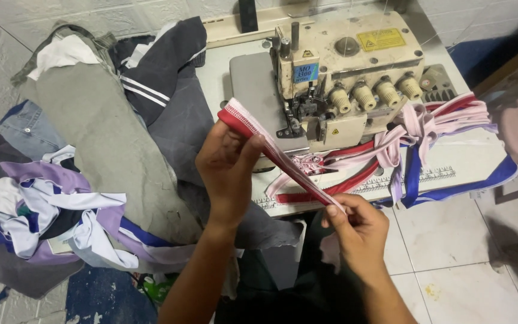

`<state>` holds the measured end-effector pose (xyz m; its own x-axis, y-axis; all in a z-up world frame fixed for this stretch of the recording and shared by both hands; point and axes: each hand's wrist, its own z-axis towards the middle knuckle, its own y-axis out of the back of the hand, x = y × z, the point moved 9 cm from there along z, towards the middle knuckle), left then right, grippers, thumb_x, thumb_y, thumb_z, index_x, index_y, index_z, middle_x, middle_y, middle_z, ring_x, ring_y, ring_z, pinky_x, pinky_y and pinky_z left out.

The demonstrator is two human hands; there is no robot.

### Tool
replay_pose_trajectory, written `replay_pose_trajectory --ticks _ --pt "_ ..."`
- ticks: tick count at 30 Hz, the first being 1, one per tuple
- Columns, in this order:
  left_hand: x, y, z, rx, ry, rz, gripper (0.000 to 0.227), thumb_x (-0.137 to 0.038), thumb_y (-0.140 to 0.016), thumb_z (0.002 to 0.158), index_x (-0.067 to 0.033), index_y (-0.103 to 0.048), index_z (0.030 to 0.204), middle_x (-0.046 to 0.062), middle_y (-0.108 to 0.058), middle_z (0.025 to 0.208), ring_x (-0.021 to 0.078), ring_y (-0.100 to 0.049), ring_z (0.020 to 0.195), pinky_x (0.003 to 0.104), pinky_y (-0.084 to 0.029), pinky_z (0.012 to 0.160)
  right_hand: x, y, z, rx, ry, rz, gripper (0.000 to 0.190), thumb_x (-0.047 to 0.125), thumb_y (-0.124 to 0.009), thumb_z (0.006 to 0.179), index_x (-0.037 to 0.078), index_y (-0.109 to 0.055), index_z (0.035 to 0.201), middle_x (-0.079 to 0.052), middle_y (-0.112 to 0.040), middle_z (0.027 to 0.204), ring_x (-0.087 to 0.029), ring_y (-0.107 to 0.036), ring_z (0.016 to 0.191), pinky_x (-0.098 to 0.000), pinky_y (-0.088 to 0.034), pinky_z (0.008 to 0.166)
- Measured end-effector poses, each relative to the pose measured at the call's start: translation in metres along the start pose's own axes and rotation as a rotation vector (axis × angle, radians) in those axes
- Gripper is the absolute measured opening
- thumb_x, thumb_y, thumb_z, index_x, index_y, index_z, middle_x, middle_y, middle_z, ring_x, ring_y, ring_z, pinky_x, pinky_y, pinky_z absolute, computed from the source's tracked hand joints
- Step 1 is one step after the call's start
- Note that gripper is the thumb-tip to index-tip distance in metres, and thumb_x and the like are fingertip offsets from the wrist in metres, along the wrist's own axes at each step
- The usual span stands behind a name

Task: Using an overlock sewing machine to process or join long strips of fabric.

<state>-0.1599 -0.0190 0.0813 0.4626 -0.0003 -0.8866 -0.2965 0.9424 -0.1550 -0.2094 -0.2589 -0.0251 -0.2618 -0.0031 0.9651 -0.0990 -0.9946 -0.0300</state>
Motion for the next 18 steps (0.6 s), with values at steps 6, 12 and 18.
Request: replay_pose_trajectory --ticks 6,12,18 --pt "0.035 -0.006 0.037 0.101 0.019 0.104 0.005 -0.006 -0.061 0.099 -0.0060 -0.061 0.094 0.001 -0.058 0.078 0.0105 -0.054 0.070 0.020 -0.049 0.064 -0.023 -0.018 0.010 0.122 -0.205 0.000 0.025 0.022 -0.061 0.102 0.007 -0.066 0.082 -0.002 -0.068 0.063 -0.007 -0.048 0.043 -0.0209 -0.039 0.041" --pt "0.090 -0.004 0.071 0.167 0.076 0.116 0.018 -0.006 -0.068 0.097 -0.0013 -0.068 0.115 0.002 -0.066 0.086 0.0127 -0.064 0.082 0.023 -0.056 0.075 -0.051 -0.022 0.008 0.203 -0.266 0.172 0.024 0.019 -0.061 0.101 0.006 -0.067 0.083 -0.008 -0.072 0.071 -0.017 -0.068 0.066 -0.0310 -0.056 0.069" --pt "0.111 -0.017 0.093 0.277 -0.036 0.746 0.010 -0.016 -0.075 0.088 -0.0128 -0.068 0.093 0.000 -0.067 0.077 0.0206 -0.061 0.080 0.041 -0.048 0.074 -0.071 -0.024 -0.007 0.225 -0.410 0.268 0.027 0.017 -0.061 0.099 0.006 -0.065 0.075 -0.011 -0.070 0.065 -0.019 -0.063 0.061 -0.0313 -0.047 0.063"
